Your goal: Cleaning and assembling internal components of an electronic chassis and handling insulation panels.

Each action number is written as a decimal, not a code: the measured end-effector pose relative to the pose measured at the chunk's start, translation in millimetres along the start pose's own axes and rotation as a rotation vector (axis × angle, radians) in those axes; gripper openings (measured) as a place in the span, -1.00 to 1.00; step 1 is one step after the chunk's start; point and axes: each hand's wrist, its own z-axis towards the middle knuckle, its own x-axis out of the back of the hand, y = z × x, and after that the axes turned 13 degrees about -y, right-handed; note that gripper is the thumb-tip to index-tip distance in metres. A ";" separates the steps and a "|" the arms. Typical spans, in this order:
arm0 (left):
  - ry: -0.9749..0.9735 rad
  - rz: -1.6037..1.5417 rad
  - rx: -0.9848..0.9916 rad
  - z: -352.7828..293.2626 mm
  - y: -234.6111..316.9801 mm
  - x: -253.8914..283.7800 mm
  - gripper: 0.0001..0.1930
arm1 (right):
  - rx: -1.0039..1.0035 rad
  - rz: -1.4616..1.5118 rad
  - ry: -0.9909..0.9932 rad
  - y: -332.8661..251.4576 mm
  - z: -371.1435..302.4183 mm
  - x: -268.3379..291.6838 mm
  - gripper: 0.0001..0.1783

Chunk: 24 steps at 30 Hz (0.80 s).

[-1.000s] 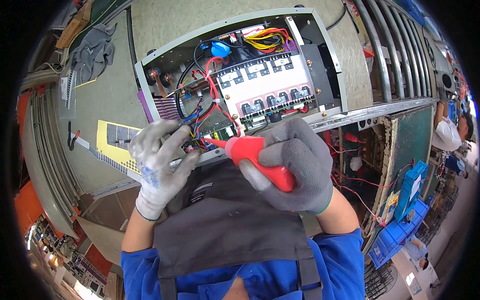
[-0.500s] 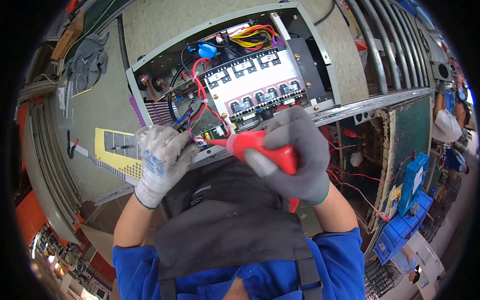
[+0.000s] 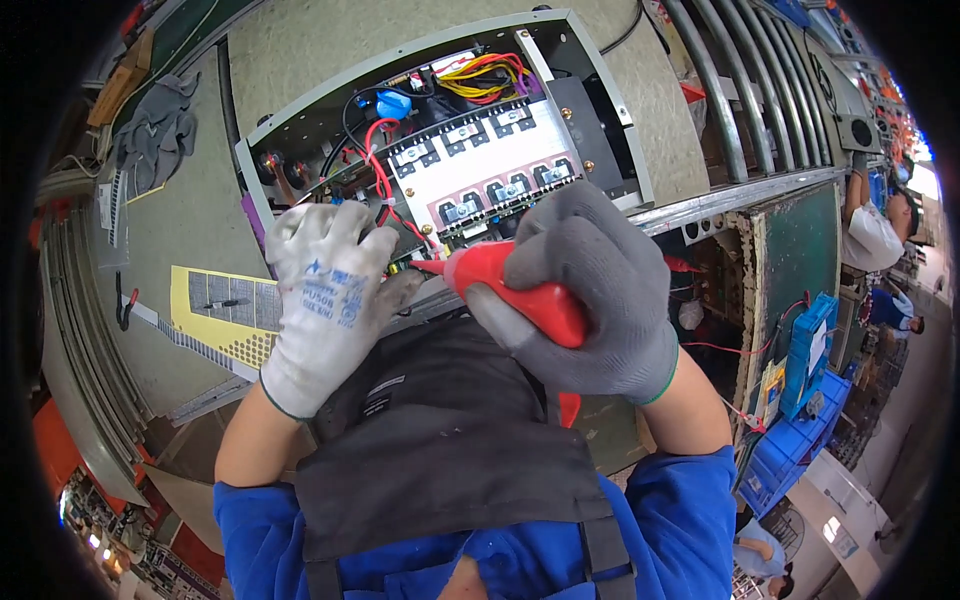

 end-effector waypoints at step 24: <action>0.061 0.090 -0.211 3.4 -16.6 -26.1 -0.78 | -0.026 -0.090 0.043 -8.3 -6.0 5.4 -0.64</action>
